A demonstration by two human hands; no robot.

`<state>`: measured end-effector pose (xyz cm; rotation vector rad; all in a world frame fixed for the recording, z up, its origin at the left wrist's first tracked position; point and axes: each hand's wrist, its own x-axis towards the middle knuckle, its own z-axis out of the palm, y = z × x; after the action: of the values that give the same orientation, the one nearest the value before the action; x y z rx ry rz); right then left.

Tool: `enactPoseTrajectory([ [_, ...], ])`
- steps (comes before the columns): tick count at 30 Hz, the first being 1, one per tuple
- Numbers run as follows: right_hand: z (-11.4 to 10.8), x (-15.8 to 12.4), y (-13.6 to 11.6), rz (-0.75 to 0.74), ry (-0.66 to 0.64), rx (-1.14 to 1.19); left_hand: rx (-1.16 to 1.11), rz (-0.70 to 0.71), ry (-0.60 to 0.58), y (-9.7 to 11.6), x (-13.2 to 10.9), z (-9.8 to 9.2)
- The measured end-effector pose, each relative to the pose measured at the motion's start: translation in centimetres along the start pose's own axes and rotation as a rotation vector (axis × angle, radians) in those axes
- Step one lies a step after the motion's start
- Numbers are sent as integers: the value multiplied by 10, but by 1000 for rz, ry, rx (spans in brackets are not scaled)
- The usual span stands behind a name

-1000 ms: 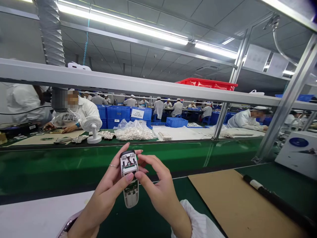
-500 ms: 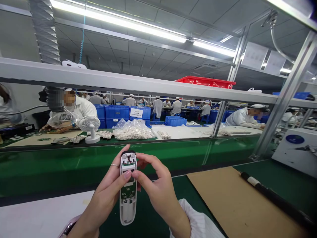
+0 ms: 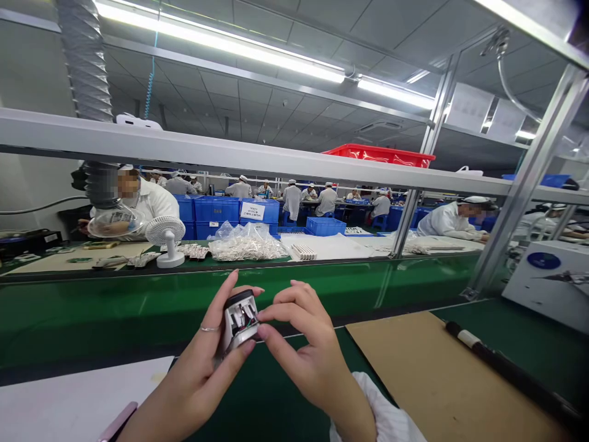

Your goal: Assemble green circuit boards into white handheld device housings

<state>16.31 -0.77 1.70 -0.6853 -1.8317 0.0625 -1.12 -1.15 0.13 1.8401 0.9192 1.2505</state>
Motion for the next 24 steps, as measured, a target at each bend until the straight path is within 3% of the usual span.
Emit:
enactPoseTrajectory([
  [4,-5,1,2,-55,-13,-56,186,83,-91,-6,-1,-8],
  [12,-20,2,0,-209,-111,-224,418,254,-129,-9,-3,-10],
  [19,-27,2,-4,-269,-227,-360,421,279,-119,-9,-4,-9],
  [24,-22,1,-2,-300,-221,-337,455,252,-126,-9,-3,-10],
])
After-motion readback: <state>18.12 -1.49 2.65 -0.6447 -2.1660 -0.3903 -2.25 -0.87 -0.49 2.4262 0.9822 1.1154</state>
